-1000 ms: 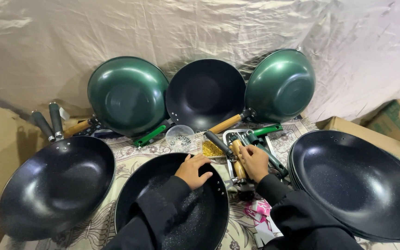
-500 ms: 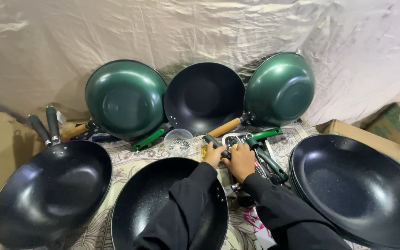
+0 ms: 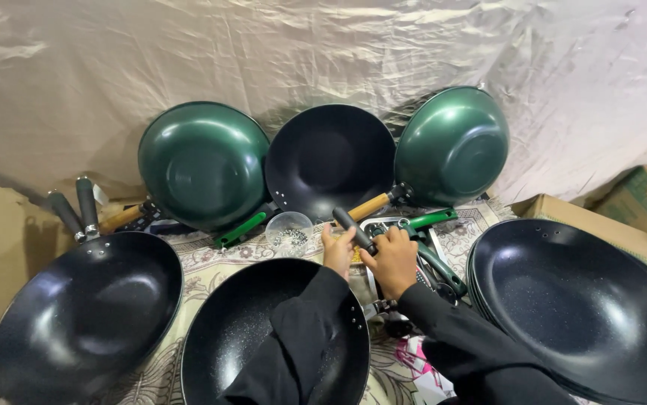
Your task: Assembling a handle onto a wok using a screwdriver and screws
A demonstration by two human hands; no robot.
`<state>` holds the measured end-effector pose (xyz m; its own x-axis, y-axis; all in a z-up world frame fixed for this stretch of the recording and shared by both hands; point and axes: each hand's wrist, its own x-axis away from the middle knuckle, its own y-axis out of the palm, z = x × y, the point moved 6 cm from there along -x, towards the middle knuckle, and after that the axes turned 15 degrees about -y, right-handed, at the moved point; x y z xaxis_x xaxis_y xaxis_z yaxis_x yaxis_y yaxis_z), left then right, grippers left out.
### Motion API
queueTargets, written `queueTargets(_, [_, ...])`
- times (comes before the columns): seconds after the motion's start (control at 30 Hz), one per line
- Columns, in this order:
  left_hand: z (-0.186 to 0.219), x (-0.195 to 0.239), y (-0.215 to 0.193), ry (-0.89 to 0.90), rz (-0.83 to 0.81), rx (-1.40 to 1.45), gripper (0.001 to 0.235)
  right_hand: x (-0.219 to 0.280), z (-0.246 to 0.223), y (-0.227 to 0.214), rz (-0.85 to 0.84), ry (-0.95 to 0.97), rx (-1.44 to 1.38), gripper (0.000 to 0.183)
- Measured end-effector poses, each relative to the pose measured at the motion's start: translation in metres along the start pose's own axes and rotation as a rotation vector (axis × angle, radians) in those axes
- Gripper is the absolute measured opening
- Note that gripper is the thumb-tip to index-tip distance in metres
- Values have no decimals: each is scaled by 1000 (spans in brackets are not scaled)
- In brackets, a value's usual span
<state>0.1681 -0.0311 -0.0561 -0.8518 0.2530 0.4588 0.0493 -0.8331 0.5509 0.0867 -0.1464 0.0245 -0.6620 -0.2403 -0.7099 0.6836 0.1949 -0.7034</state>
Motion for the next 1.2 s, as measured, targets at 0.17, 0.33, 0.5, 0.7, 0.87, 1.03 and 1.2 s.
queueTargets(0.17, [32, 32, -22, -11, -22, 98, 89, -14, -29, -71, 122, -88, -39, 37])
queueTargets(0.33, [22, 63, -35, -98, -79, 76, 46, -26, -62, -134, 225, -93, -190, 33])
queueTargets(0.5, [-8, 97, -41, -227, -95, 1, 36, -20, -87, -155, 283, -117, -303, 35])
queueTargets(0.7, [-15, 100, -51, -242, -167, -42, 44, -18, -108, -174, 262, -166, -335, 44])
queueTargets(0.87, [1, 115, -47, -215, -157, -32, 38, -22, -111, -182, 286, -206, -377, 40])
queueTargets(1.03, [12, 124, -42, -186, -150, 8, 34, -23, -109, -178, 275, -230, -409, 41])
queueTargets(1.2, [15, 118, -47, -174, -148, 24, 48, -24, -107, -177, 257, -225, -411, 40])
